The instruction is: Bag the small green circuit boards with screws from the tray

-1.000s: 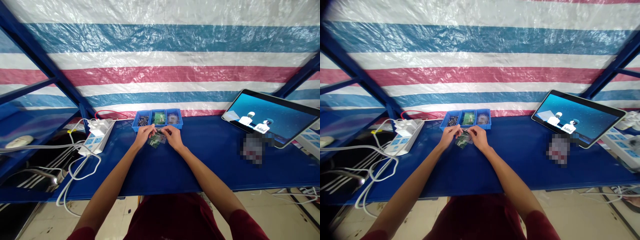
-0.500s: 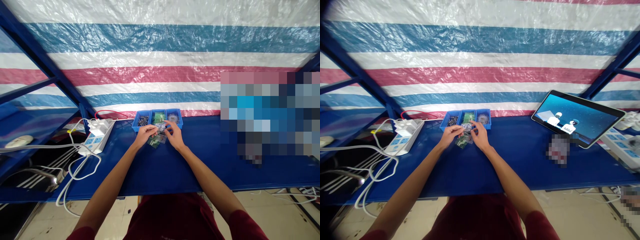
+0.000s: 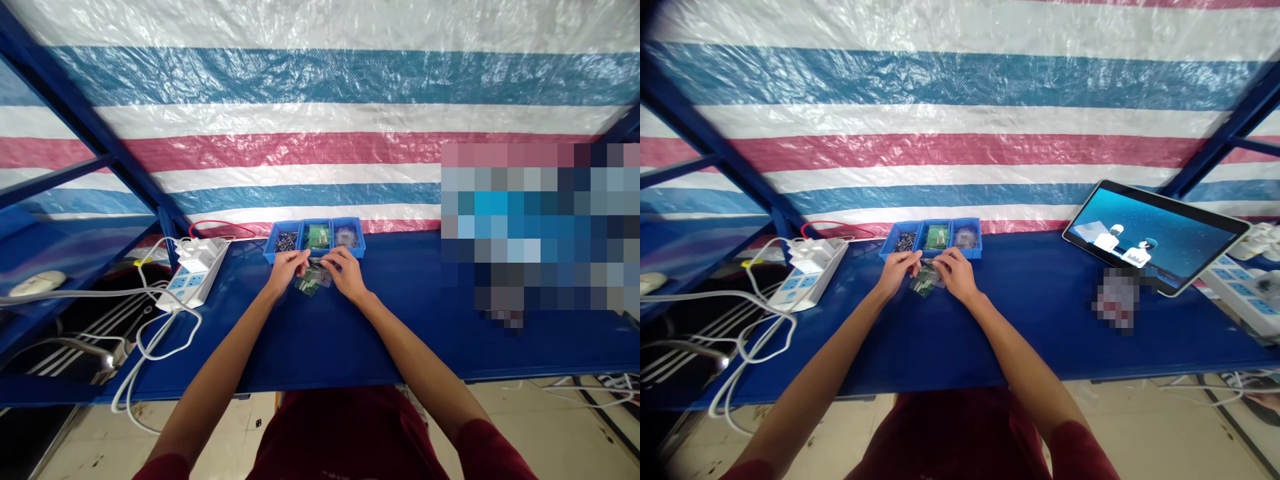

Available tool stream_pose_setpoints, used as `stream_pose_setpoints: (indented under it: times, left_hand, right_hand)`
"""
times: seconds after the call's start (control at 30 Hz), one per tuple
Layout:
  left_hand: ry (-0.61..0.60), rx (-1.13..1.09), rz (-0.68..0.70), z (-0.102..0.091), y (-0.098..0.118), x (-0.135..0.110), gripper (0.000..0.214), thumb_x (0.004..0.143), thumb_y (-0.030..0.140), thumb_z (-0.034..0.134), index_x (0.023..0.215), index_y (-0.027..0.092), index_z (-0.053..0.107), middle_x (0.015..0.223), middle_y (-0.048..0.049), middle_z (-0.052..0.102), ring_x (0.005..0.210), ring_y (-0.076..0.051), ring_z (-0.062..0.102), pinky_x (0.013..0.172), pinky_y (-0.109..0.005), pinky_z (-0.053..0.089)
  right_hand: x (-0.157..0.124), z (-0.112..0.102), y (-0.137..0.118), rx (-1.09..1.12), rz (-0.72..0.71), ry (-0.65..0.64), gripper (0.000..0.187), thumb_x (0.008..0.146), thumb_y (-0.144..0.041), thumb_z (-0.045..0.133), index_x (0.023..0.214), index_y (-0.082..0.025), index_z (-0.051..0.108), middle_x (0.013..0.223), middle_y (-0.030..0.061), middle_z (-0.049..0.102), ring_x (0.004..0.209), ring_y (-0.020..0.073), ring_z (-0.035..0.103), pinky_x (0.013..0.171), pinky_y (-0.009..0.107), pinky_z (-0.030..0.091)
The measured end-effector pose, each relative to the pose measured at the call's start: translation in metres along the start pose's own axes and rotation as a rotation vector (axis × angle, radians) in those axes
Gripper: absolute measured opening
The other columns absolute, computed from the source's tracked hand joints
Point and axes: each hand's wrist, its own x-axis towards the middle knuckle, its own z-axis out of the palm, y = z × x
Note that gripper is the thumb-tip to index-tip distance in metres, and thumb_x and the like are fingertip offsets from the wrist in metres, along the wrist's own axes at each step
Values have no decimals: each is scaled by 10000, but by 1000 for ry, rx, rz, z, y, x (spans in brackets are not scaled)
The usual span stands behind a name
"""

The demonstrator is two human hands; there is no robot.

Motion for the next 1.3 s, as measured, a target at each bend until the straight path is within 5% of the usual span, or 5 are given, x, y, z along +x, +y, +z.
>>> stream_pose_setpoints:
  times: [0.23, 0.47, 0.63, 0.83, 1.3]
  left_hand:
    - [165, 266, 73, -5, -5, 3, 422, 815, 470, 562, 524, 166, 539, 443, 14, 487, 435, -96, 435, 473, -224, 352]
    - [-21, 694, 210, 0, -9, 0, 301, 823, 427, 537, 691, 179, 644, 605, -11, 606, 579, -148, 533, 588, -246, 377]
    - [-164, 792, 225, 0, -13, -1, 205, 732, 406, 656, 784, 209, 684, 758, -24, 611, 651, -164, 538, 599, -252, 359]
    - [-218, 788, 221, -5, -17, 2, 226, 759, 413, 621, 810, 203, 689, 741, -34, 618, 655, -169, 539, 605, -254, 368]
    - [-151, 334, 113, -1, -5, 0, 320, 754, 459, 639, 817, 151, 699, 790, -57, 695, 669, -163, 594, 588, -248, 445]
  right_hand:
    - [9, -5, 4, 446, 386, -115, 315, 737, -472, 650, 633, -175, 628, 444, -43, 471, 409, 101, 439, 426, 236, 386]
    - [14, -11, 14, 540, 552, 220, 380, 748, -396, 632, 1033, -144, 625, 781, 56, 706, 546, 151, 639, 523, 279, 526]
    - [8, -7, 16, -104, 359, -13, 74, 749, -277, 642, 742, -203, 653, 641, 8, 653, 619, 165, 624, 604, 274, 483]
    - [-2, 8, 13, -503, 271, -277, 236, 699, -371, 758, 797, -207, 620, 847, 61, 642, 762, 196, 613, 655, 282, 442]
    - [2, 6, 3, 15, 80, -36, 89, 807, -272, 582, 752, -205, 602, 751, 18, 641, 629, 149, 582, 642, 276, 478]
